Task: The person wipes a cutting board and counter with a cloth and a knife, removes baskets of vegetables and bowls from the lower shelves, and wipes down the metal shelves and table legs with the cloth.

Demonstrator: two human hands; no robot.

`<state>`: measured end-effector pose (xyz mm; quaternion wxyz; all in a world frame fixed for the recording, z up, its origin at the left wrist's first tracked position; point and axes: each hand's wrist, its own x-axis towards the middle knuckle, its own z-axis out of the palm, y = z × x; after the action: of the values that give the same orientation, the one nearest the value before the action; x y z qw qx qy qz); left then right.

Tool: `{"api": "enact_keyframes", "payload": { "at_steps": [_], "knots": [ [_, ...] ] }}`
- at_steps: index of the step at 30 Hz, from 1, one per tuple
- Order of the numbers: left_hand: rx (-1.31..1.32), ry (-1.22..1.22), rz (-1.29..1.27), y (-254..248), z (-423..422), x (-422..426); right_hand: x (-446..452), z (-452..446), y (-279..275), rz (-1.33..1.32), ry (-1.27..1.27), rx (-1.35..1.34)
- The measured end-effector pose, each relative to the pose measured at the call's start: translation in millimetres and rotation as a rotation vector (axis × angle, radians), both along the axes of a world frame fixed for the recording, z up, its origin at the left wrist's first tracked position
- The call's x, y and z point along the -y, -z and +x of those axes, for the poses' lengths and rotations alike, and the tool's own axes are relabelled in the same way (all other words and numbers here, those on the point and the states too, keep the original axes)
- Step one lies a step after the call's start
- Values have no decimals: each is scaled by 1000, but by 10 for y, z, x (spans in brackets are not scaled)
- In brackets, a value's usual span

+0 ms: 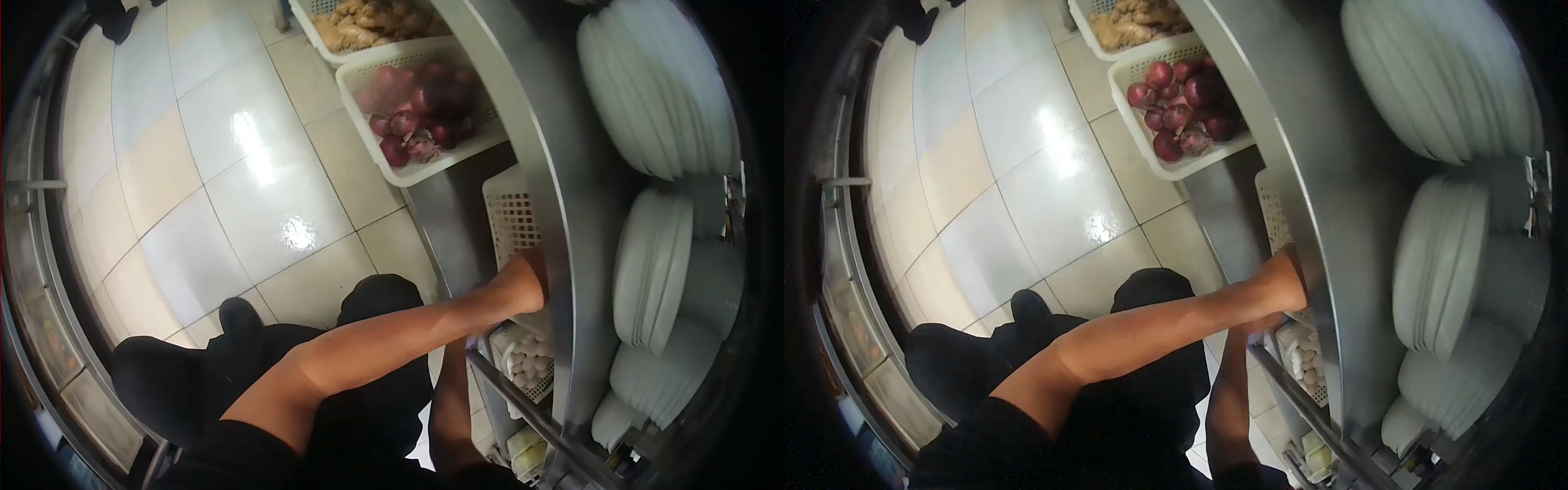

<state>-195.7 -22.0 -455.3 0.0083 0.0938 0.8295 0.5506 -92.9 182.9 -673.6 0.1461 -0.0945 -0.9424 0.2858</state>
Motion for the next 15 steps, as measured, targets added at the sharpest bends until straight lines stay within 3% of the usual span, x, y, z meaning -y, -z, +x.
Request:
{"api": "enact_keyframes", "payload": {
  "at_steps": [2,4,7,8,10,12,13,14,15],
  "knots": [
    [-102,47,22,62,-9,-14,361,-326,-12,31,-164,35],
    [-188,127,-125,157,-37,-62,777,-687,-23,40,-341,48],
    [-227,-60,15,191,27,-146,1494,-1163,-88,30,-602,50],
    [-217,169,-331,90,-10,-80,1734,-1281,-110,26,-695,47],
    [135,260,-270,41,-21,-34,2069,-1447,-114,60,-859,9],
    [358,32,-92,290,70,-116,2063,-1300,-226,206,-976,-32],
    [332,120,82,592,138,-126,1918,-1096,-300,286,-1011,-23],
    [444,71,300,594,211,-57,1643,-853,-392,366,-1060,118],
    [545,5,520,600,280,10,1206,-492,-214,348,-905,70]
  ]
}}
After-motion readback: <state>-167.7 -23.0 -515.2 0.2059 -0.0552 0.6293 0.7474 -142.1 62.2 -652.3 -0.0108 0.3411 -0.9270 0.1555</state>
